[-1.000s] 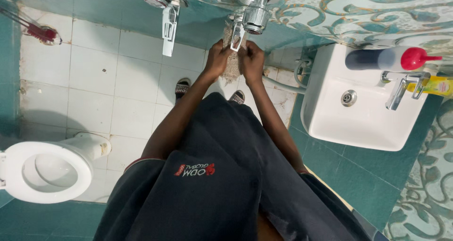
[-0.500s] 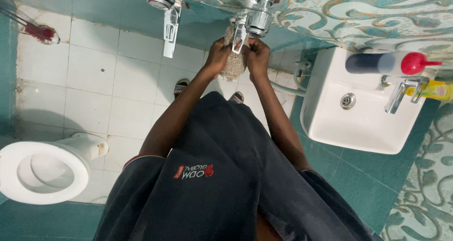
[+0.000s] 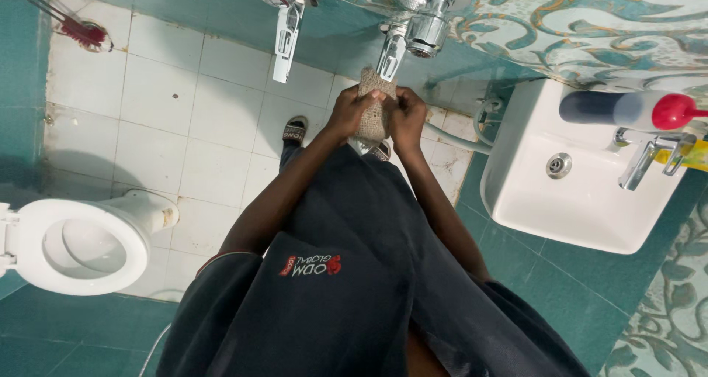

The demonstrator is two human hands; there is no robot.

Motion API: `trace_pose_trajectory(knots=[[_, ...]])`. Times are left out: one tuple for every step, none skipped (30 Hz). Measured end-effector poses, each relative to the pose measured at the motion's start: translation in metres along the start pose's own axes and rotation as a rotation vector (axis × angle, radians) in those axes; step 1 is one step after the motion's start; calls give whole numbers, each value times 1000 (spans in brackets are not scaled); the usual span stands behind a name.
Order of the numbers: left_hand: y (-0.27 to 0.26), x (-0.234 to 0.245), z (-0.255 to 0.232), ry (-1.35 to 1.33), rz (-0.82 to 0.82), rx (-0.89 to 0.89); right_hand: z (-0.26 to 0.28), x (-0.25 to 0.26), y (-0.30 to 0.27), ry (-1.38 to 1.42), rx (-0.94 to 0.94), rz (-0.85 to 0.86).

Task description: The person wipes the bathroom taps with a cloth, moving between different fixtures in the bathroom and then walking through the house.

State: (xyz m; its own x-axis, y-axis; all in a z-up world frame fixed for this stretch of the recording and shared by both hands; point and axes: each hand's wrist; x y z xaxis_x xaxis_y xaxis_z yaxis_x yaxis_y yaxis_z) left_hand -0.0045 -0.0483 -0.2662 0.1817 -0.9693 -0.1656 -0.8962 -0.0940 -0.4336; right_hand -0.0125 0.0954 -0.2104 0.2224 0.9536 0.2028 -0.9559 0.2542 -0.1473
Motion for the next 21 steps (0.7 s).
trace_pose_trajectory(knots=[[12,-3,2,20,-10,-45,-3,-3,10,-7,63,-20],[28,-6,3,20,-9,-43,-7,-5,20,-14,124,-39],[47,-10,3,-29,15,-104,-11,-8,37,-15,122,-39],[60,-12,3,-77,42,-163,-12,-10,55,89,75,-34],[65,-12,5,-77,44,-161,-15,-10,63,193,28,-29],[68,-12,5,7,9,-225,-18,-9,63,193,28,-28],[68,-13,3,93,-25,-289,-19,-7,63,139,66,-27],[61,-12,0,97,-20,-283,-19,-6,56,86,95,-34],[52,-11,-4,142,-74,-262,-19,-7,47,86,88,-39],[43,-14,-10,180,-133,-248,-17,-8,41,63,109,-46],[29,-15,-14,176,-133,-248,-14,-8,35,40,130,-52],[15,-10,-17,176,-114,-154,-11,-7,24,40,132,-50],[4,-6,-21,176,-95,-59,-9,-4,11,7,81,-48],[-5,-3,-21,177,-99,-59,-8,-3,2,-24,29,-43],[-12,-1,-20,141,-71,-70,-7,-3,-1,-22,28,-39],[-12,0,-19,104,-37,-84,-7,-2,-2,8,32,-34],[-7,0,-17,104,-36,-85,-9,-2,-1,37,36,-29],[1,-2,-13,109,-50,-144,-12,-2,5,36,38,-27],[11,-4,-9,115,-63,-203,-15,-4,15,57,89,-34],[27,-9,-5,111,-68,-204,-17,-6,26,78,140,-38],[46,-15,-3,156,-111,-226,-18,-9,38,76,142,-32]])
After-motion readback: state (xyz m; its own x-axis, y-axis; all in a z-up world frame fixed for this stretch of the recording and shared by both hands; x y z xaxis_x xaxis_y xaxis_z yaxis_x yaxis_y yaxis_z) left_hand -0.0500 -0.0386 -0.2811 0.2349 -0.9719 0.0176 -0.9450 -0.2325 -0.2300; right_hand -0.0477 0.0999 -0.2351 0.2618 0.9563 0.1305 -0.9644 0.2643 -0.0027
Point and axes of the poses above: each hand's wrist, its own y-axis towards the middle knuckle, its own x-axis out of the back of the hand, z = x × y, and after that the axes turned 13 degrees about -z, right-handed
